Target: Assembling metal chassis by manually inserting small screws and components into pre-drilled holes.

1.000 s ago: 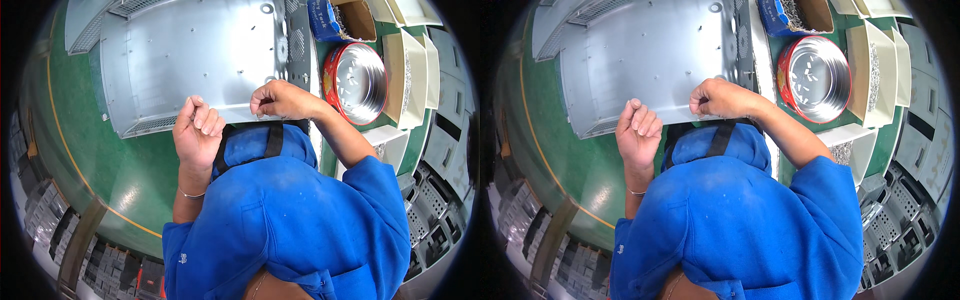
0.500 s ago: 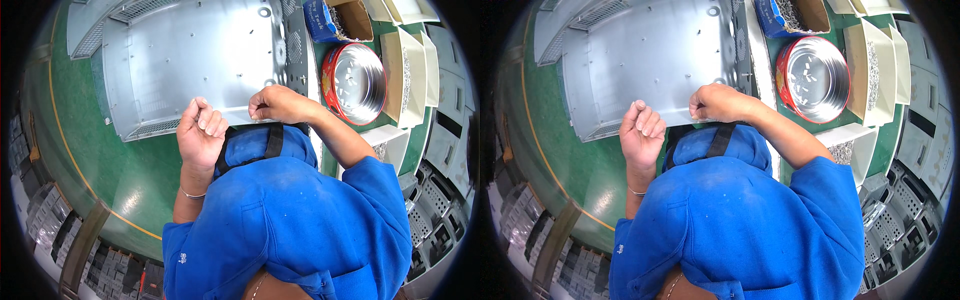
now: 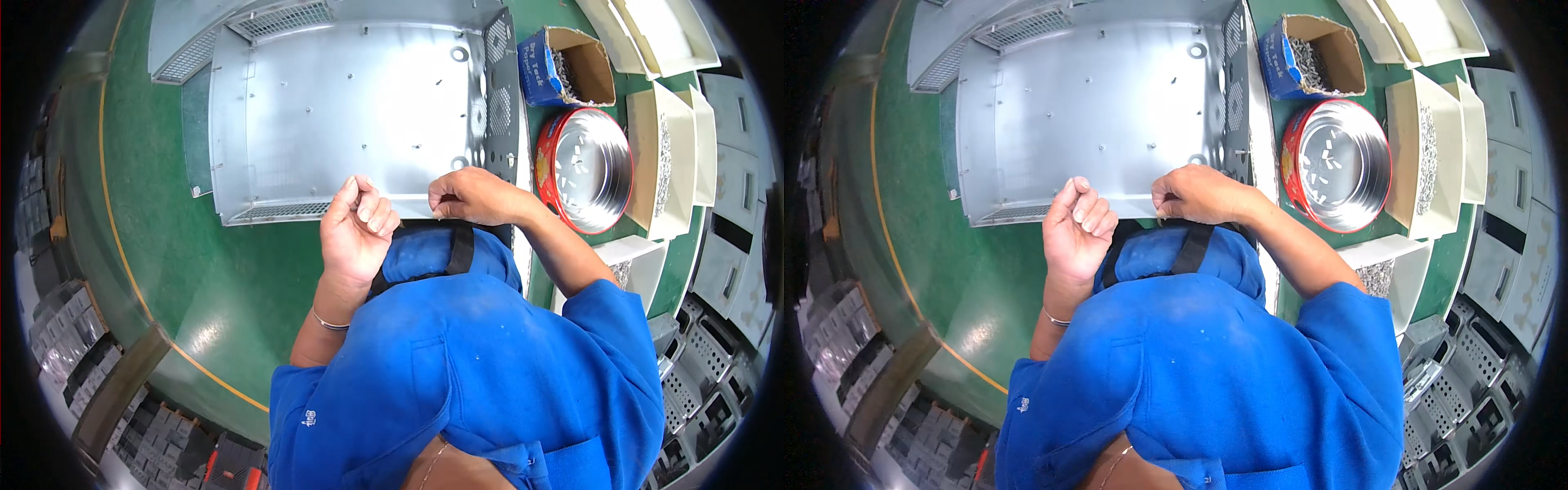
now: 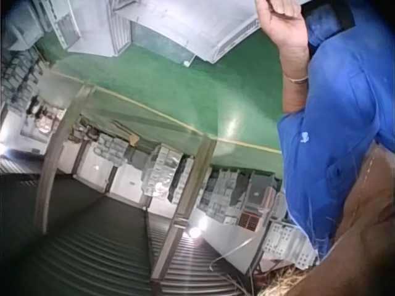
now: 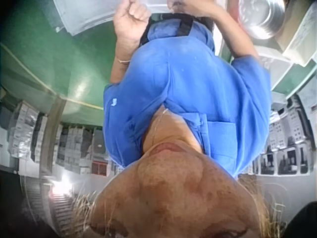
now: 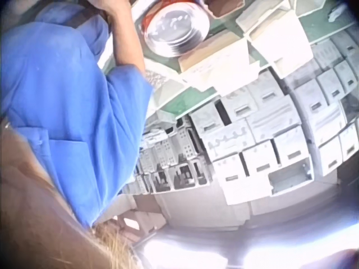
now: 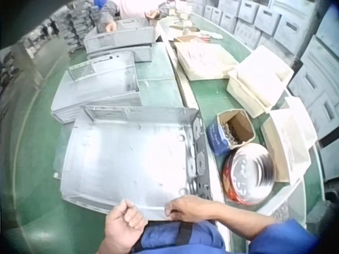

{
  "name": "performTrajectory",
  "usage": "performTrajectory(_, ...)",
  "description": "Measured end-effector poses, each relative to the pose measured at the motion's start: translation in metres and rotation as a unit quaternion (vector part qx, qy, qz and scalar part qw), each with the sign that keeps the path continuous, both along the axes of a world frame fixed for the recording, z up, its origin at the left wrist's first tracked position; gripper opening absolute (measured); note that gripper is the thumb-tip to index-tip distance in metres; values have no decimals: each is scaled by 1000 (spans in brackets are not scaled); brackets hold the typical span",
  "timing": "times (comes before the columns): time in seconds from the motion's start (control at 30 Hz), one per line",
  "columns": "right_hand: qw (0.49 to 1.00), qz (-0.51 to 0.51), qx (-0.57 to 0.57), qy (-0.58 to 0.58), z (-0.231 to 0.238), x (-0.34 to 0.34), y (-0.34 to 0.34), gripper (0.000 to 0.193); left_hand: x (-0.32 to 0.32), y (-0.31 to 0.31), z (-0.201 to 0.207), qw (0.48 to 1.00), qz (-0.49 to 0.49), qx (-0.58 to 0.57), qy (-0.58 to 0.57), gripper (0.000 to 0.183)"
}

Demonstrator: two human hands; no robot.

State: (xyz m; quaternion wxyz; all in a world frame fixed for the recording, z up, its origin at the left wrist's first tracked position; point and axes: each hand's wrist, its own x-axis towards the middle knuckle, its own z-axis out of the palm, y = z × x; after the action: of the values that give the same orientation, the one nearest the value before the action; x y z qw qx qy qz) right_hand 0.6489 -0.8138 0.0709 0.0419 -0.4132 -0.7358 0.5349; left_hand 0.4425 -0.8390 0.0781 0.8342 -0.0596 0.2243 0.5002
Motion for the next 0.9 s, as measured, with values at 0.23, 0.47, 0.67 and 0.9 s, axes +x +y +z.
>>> performTrajectory(0.23, 998, -24, 10, -62, 7, -7, 0, 26, -6, 3, 1, 1000, -8, 14, -24, 30)
performTrajectory(0.47, 948, -263, -17, 178, 33, -57, 12, 10, -16, 15, 12, 999, 31, -4, -38, 44)
performTrajectory(0.67, 971, -184, 109, 102, 40, -112, 15, 19, -47, 19, 16, 999, 38, 22, -12, 49)
performTrajectory(0.9, 972, -178, 150, 33, 43, -149, 11, 20, -79, 15, 10, 999, 28, 22, -36, 48)
